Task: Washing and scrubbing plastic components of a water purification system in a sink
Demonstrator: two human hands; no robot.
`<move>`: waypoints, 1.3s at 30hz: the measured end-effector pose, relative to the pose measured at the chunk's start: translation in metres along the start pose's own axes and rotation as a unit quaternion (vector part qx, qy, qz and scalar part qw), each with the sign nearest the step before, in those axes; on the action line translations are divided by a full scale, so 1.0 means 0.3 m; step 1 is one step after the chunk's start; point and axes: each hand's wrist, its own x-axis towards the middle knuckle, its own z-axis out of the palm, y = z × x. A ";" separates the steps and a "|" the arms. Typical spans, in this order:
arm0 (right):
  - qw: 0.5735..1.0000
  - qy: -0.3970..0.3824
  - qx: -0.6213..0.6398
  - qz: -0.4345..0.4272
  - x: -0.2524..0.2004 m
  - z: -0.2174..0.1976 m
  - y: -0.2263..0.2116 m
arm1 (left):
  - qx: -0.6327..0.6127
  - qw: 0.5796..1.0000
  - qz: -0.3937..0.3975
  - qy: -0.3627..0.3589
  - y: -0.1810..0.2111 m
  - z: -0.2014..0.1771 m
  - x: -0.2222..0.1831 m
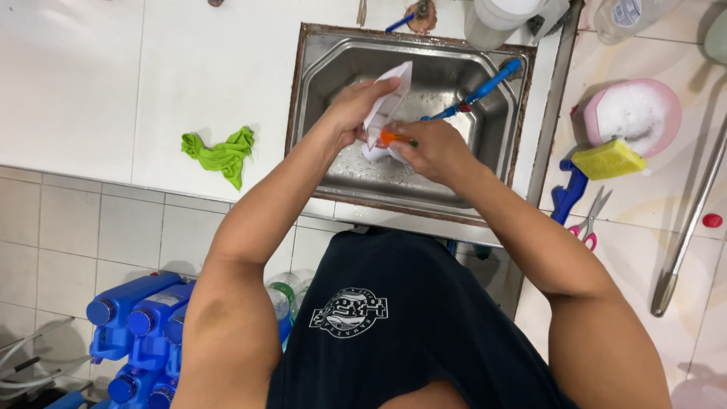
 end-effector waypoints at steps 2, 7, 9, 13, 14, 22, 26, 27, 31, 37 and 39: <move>0.991 -0.054 -0.005 0.119 -0.003 -0.027 0.035 | -0.009 1.000 -0.010 -0.019 -0.016 0.006 -0.021; 0.985 0.044 0.147 0.075 -0.032 0.000 0.037 | -0.047 0.997 0.069 -0.002 -0.075 0.023 0.024; 0.988 0.071 0.111 0.078 -0.031 -0.002 0.041 | -0.048 0.997 0.067 0.002 -0.077 0.026 0.040; 0.986 0.067 0.145 0.043 -0.038 0.011 0.050 | -0.046 0.996 0.079 -0.001 -0.093 0.025 0.057; 0.990 0.078 0.108 0.042 -0.033 -0.007 0.078 | -0.048 0.996 0.072 0.004 -0.074 0.036 0.020; 0.994 -0.020 -0.109 -0.005 0.001 -0.056 -0.054 | -0.031 0.999 0.015 -0.015 -0.100 0.009 0.102; 0.977 -0.080 -0.194 -0.035 0.015 -0.037 -0.002 | -0.043 0.997 -0.047 -0.039 -0.124 0.011 0.107; 0.977 -0.081 -0.195 -0.033 0.023 -0.030 -0.006 | -0.043 0.997 -0.048 -0.041 -0.116 0.001 0.110; 0.974 -0.071 -0.196 -0.091 0.013 -0.027 -0.010 | -0.017 0.997 -0.062 -0.048 -0.115 -0.011 0.094; 0.977 -0.079 -0.187 -0.060 0.021 0.034 0.049 | 0.008 0.998 -0.042 -0.050 -0.143 -0.033 0.118; 0.985 -0.099 -0.137 -0.045 0.016 -0.004 0.061 | 0.007 0.998 -0.056 -0.040 -0.131 -0.057 0.088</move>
